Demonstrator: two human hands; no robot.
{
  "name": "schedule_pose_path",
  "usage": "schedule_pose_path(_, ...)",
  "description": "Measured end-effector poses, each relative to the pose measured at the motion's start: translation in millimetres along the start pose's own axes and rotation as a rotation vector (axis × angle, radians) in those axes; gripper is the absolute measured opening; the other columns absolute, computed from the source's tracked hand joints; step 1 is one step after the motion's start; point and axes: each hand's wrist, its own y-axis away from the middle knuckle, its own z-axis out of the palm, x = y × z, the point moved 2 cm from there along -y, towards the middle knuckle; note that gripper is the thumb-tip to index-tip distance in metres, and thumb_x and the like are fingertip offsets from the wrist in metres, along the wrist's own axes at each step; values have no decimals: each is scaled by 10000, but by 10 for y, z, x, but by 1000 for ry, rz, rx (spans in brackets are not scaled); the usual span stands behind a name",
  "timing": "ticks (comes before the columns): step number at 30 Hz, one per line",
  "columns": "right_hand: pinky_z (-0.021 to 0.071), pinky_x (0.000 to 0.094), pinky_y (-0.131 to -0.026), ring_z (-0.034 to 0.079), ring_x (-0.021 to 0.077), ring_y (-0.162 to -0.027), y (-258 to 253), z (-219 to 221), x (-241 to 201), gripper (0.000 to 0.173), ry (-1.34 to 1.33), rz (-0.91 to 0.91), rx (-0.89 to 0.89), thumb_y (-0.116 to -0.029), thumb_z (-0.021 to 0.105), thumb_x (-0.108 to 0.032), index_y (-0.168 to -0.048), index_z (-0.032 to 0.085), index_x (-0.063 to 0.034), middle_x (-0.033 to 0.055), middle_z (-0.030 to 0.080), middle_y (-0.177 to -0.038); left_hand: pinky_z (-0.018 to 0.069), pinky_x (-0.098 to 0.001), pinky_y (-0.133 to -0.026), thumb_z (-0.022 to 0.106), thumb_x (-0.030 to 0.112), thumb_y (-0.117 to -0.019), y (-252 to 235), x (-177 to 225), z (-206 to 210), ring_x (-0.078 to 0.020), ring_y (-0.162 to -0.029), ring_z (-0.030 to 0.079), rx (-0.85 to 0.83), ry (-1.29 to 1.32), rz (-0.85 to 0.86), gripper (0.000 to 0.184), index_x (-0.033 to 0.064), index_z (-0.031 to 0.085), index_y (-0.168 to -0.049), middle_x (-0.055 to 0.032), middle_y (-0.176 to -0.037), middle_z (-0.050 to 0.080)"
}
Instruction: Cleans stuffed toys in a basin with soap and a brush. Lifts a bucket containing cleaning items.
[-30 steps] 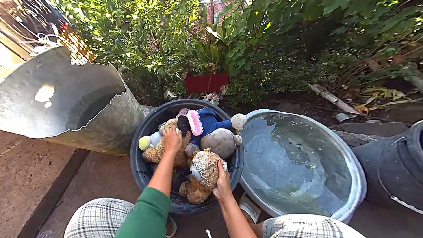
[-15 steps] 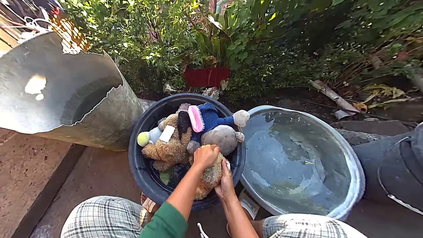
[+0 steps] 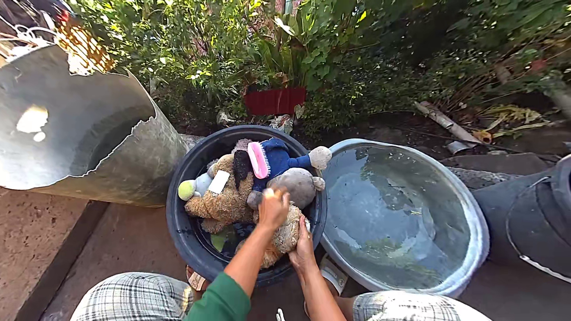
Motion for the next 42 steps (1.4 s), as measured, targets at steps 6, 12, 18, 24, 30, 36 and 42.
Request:
schedule_pose_path(6, 559, 246, -868, 637, 82, -1001, -40, -118, -3, 554, 302, -197, -29, -898, 691, -135, -1363, 453, 50, 115, 618, -1154, 415, -613, -1126, 701, 45, -882, -1142, -230, -502, -496, -1356, 494, 242, 229, -348, 821, -38, 270, -1575, -357, -1451, 480)
schedule_pose_path(12, 583, 282, -848, 666, 119, -998, -47, -209, -90, 635, 372, -186, -51, -761, 713, -76, -1353, 518, 43, 131, 644, -1175, 565, -414, -737, 573, 183, -1035, -762, -730, -774, -221, -792, 647, -58, 621, -22, 367, -46, 564, -1322, -190, -1022, 672)
schedule_pose_path(18, 601, 273, -812, 690, 105, -931, -79, -214, -121, 549, 240, -196, 2, -828, 614, -18, -1360, 503, 62, 110, 667, -1111, 470, -710, -965, 807, 353, -881, 313, -1326, -612, -476, -1158, 625, -661, -291, -345, 489, -35, 691, -1154, -301, -1181, 666)
schedule_pose_path(24, 586, 281, -877, 676, 111, -997, -133, -239, 0, 503, 268, -198, -41, -898, 581, -70, -1375, 483, 56, 116, 647, -1172, 491, -615, -1028, 587, 117, -994, 407, -1588, 369, -437, -1287, 588, -512, -370, -521, 349, -44, 625, -1301, -272, -1350, 619)
schedule_pose_path(30, 561, 283, -938, 657, 100, -1054, -193, -207, -18, 360, 286, -192, -7, -1075, 449, -152, -1362, 505, 59, 124, 649, -1192, 448, -561, -1069, 575, 360, -1051, 436, -1959, 455, -371, -1171, 632, -308, 256, -325, 454, -60, 664, -1199, -264, -1193, 671)
schedule_pose_path(36, 576, 335, -890, 677, 143, -990, -190, 44, -42, 347, 306, -50, 40, -1094, 468, -224, -1300, 588, 28, 133, 686, -1115, 485, -268, -586, 656, 308, -908, 653, -460, -209, -76, -572, 558, 509, 557, 336, 454, 50, 523, -558, -17, -574, 551)
schedule_pose_path(42, 590, 307, -810, 686, 111, -863, 6, 188, -65, 233, 335, -85, -92, -1063, 491, -112, -1131, 646, 48, 89, 705, -948, 550, -612, -797, 621, 418, -914, 375, -415, -290, -401, -885, 740, 154, -113, 222, 468, -22, 740, -809, -214, -846, 745)
